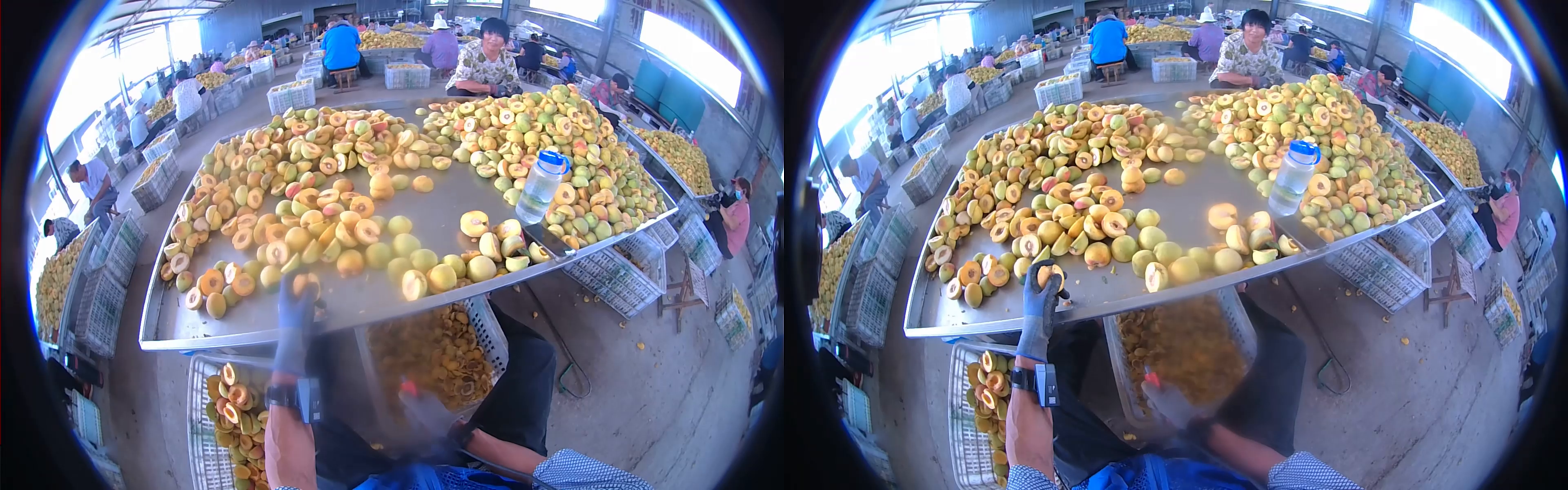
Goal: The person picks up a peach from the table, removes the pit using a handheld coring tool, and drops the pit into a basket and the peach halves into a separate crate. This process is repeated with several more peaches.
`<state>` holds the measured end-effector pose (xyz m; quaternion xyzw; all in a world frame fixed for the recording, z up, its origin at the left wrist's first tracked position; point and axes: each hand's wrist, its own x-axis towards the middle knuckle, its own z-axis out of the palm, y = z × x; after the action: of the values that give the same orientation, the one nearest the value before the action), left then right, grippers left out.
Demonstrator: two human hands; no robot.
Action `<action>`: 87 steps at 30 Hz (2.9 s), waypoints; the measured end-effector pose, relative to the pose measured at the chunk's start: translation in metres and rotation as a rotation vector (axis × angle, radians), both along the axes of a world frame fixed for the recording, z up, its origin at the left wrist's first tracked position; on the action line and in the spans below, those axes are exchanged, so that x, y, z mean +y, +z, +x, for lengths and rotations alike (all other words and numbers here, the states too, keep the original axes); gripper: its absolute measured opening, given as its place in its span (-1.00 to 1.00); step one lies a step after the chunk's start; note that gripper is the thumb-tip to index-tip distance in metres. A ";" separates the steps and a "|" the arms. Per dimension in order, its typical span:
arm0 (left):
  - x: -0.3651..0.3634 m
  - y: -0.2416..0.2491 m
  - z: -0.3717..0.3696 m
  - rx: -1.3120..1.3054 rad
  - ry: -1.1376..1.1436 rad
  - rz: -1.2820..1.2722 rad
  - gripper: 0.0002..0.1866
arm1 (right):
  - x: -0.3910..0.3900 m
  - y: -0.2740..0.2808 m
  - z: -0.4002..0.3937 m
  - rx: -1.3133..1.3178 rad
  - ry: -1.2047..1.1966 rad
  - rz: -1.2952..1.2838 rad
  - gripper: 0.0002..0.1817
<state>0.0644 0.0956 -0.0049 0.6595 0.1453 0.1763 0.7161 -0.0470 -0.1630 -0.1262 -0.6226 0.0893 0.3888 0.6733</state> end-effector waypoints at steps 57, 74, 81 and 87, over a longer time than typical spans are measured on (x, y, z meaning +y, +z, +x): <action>-0.004 -0.015 0.005 -0.009 0.013 0.261 -0.66 | 0.000 0.000 -0.010 -0.372 0.070 -0.211 -0.53; 0.001 -0.022 0.010 0.018 -0.045 0.305 -0.78 | -0.015 -0.056 0.002 -0.366 0.427 -0.253 -0.26; 0.005 -0.025 0.002 0.073 -0.027 0.332 -0.78 | -0.011 -0.021 0.000 -0.225 0.431 -0.218 -0.33; 0.005 -0.026 0.000 0.032 -0.031 0.359 -0.77 | -0.001 -0.045 -0.012 -0.376 0.041 -0.149 -0.50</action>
<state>0.0640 0.1001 -0.0308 0.7818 0.1129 0.1779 0.5869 -0.0590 -0.1638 -0.1709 -0.7342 -0.0221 0.2715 0.6219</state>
